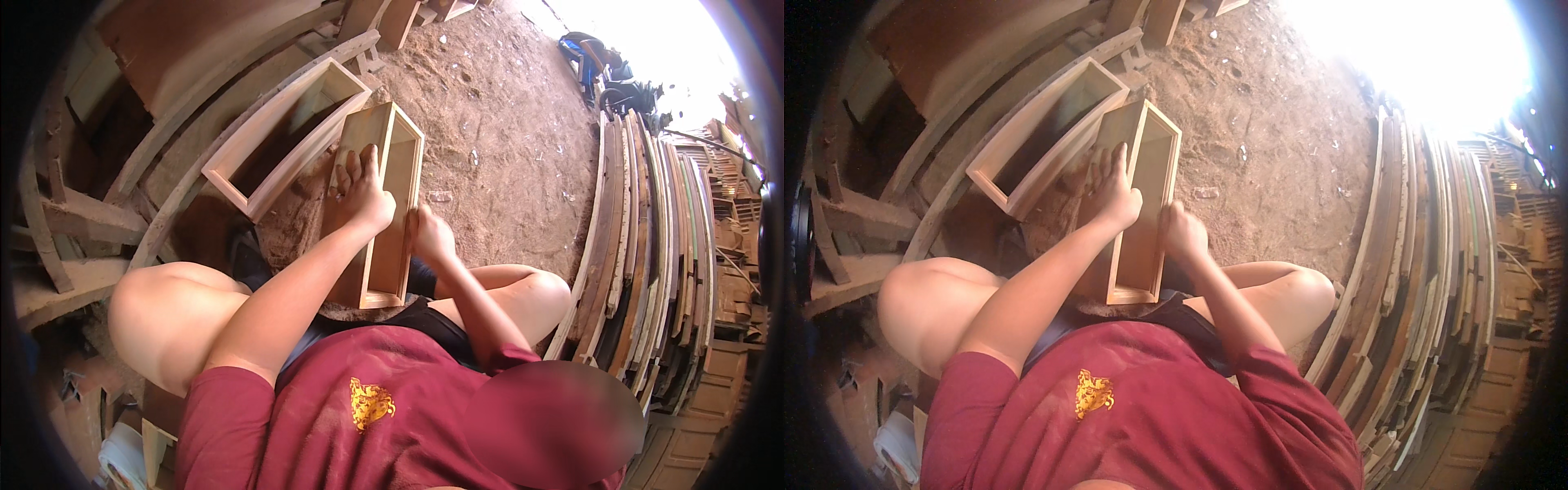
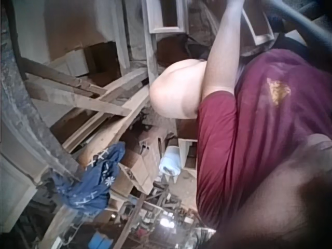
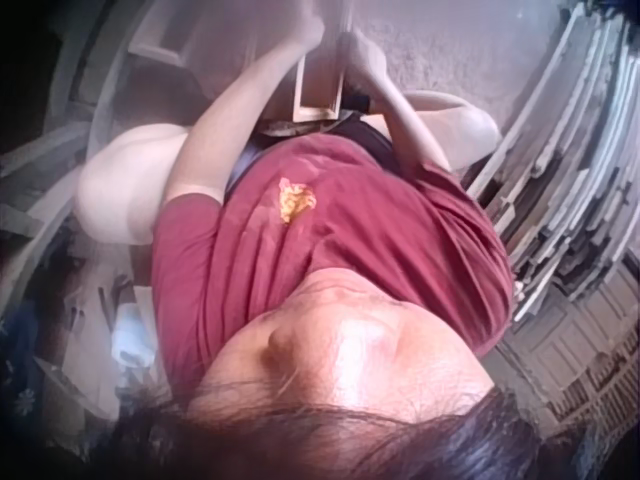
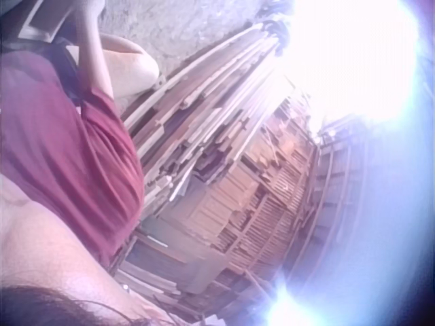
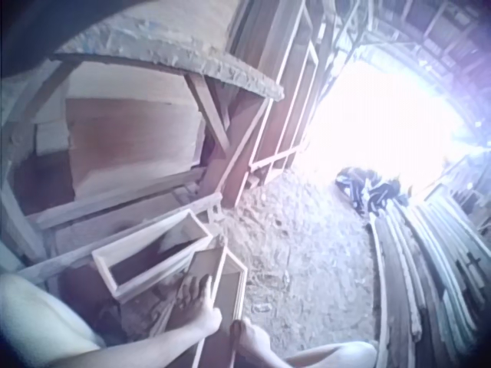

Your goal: The person sits on the floor of a workshop and assembles a rectangular wooden frame by hand. They pick up a wooden plank, fit it into the frame, and repeatedly rub the edges with a small block to smooth the surface.

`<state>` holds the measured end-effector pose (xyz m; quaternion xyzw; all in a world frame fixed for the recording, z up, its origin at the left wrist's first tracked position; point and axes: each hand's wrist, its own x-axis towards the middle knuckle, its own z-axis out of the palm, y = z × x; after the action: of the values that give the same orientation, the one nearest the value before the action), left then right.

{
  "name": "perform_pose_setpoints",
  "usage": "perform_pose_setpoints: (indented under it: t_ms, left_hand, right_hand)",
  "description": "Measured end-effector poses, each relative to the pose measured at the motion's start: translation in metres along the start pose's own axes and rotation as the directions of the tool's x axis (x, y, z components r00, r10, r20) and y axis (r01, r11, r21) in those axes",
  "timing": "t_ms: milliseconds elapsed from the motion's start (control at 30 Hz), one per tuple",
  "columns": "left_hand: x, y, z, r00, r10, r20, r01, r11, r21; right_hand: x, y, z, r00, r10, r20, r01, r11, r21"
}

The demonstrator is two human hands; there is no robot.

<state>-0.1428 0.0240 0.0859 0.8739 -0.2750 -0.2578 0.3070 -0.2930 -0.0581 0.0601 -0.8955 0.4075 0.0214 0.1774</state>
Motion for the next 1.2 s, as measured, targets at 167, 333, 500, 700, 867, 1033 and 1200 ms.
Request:
perform_pose_setpoints:
  t_ms: [167,333,500,700,867,1033,1200]
  left_hand:
    - [0.001,0.002,0.003,1.000,0.026,0.003,-0.026,0.999,0.026]
    - [0.007,-0.006,0.010,0.993,0.088,-0.085,-0.093,0.994,-0.057]
    - [0.002,0.003,0.002,0.998,0.065,-0.025,-0.067,0.995,-0.069]
    - [0.005,0.001,0.005,0.997,0.055,-0.045,-0.057,0.997,-0.044]
    - [0.001,0.006,0.003,0.998,0.061,-0.014,-0.062,0.996,-0.070]
    - [0.000,0.006,0.003,0.999,0.040,-0.008,-0.040,0.998,-0.056]
    - [0.002,0.001,0.001,0.999,0.023,-0.026,-0.024,0.999,-0.031]
  right_hand:
    - [-0.044,0.000,0.003,0.999,0.034,0.021,-0.035,0.999,0.038]
    - [-0.032,0.001,0.007,0.999,0.038,0.014,-0.038,0.999,-0.004]
    - [-0.019,-0.006,0.000,0.998,-0.022,-0.057,0.021,1.000,-0.007]
    - [0.045,-0.007,-0.001,0.990,0.033,-0.139,-0.032,0.999,0.007]
    - [0.109,0.003,-0.009,0.988,0.076,-0.136,-0.082,0.996,-0.038]
    - [0.138,-0.007,-0.028,0.984,0.092,-0.153,-0.118,0.979,-0.169]
    - [0.093,-0.007,-0.024,0.993,-0.068,-0.094,0.054,0.987,-0.149]
